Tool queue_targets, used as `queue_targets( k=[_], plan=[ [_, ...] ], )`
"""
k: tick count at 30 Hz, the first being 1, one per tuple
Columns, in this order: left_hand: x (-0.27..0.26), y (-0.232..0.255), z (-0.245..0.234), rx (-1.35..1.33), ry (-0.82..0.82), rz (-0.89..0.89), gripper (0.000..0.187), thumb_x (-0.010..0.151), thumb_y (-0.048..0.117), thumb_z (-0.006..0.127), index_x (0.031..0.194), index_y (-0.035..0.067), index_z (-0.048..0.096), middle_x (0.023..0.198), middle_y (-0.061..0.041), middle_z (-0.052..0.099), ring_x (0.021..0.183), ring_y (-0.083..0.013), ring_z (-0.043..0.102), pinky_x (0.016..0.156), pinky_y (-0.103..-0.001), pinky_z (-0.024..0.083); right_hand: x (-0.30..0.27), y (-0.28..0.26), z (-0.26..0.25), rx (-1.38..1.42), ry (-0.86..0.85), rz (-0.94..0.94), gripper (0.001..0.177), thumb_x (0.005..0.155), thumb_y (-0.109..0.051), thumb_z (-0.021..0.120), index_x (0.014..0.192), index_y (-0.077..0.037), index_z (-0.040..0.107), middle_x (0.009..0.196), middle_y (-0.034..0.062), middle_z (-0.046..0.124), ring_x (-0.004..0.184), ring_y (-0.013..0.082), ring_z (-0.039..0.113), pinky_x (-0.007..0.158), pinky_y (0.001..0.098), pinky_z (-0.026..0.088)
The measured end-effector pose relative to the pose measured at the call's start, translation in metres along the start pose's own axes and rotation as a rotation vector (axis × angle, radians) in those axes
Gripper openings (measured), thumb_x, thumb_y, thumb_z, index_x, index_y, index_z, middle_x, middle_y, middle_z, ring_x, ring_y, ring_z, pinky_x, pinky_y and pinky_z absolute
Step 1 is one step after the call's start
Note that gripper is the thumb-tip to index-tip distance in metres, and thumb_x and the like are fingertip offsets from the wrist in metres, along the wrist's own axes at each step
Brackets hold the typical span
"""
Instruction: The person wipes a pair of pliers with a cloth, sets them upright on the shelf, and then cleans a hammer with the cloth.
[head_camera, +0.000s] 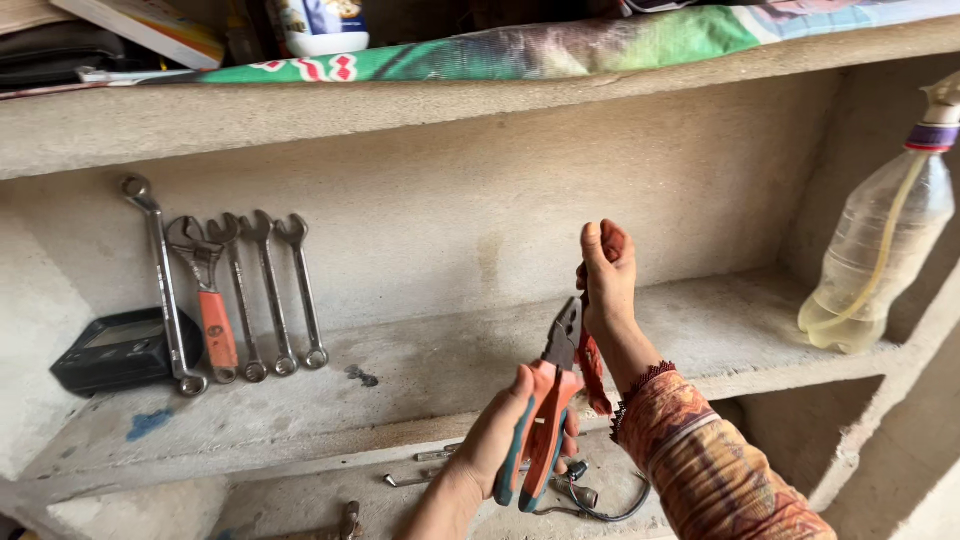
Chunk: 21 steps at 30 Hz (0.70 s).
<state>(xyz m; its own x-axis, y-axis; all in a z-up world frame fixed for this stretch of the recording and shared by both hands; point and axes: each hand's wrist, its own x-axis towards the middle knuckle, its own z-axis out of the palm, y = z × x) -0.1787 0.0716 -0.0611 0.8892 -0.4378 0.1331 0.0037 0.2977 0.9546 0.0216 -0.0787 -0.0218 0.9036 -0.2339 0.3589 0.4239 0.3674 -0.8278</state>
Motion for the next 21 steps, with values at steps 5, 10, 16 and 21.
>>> queue_targets(
  k=[5,10,16,21],
  plan=[
    [-0.007,0.019,0.005,-0.125,-0.024,0.007,0.096,0.094,0.077,0.038,0.147,-0.003,0.050,0.088,-0.009,0.066,0.074,-0.0153,0.070,0.062,-0.031,0.062,0.007,0.017,-0.004,-0.260,-0.221,-0.117,0.090,0.096,-0.039,0.078,0.157,-0.003,0.024,0.148,0.0236,0.040,0.131,0.0280,0.047,0.103,0.0471,0.047],
    [-0.008,0.025,-0.002,-0.153,0.024,0.037,0.100,0.093,0.078,0.039,0.148,-0.005,0.050,0.088,-0.008,0.066,0.074,-0.0162,0.071,0.064,-0.031,0.061,-0.027,0.009,-0.003,-1.044,-0.451,-0.030,0.074,0.084,-0.023,0.077,0.151,-0.014,0.046,0.155,0.0196,0.042,0.142,0.0387,0.039,0.111,0.0517,0.044],
    [-0.003,0.021,-0.029,-0.068,0.106,0.244,0.100,0.099,0.077,0.036,0.146,-0.009,0.054,0.097,-0.016,0.070,0.082,-0.0235,0.070,0.075,-0.037,0.060,-0.092,-0.033,-0.007,-0.599,-0.460,0.282,0.056,0.091,-0.034,0.062,0.143,-0.015,0.056,0.132,0.0172,0.069,0.116,0.0313,0.072,0.097,0.0485,0.061],
    [-0.005,0.031,-0.045,0.201,0.273,0.275,0.094,0.090,0.079,0.024,0.148,0.010,0.050,0.150,-0.010,0.058,0.151,-0.0224,0.039,0.125,-0.044,0.022,-0.122,-0.023,-0.011,-0.506,-0.675,0.132,0.053,0.092,-0.037,0.065,0.133,-0.005,0.063,0.129,0.0123,0.071,0.115,0.0207,0.068,0.097,0.0351,0.057]
  ],
)
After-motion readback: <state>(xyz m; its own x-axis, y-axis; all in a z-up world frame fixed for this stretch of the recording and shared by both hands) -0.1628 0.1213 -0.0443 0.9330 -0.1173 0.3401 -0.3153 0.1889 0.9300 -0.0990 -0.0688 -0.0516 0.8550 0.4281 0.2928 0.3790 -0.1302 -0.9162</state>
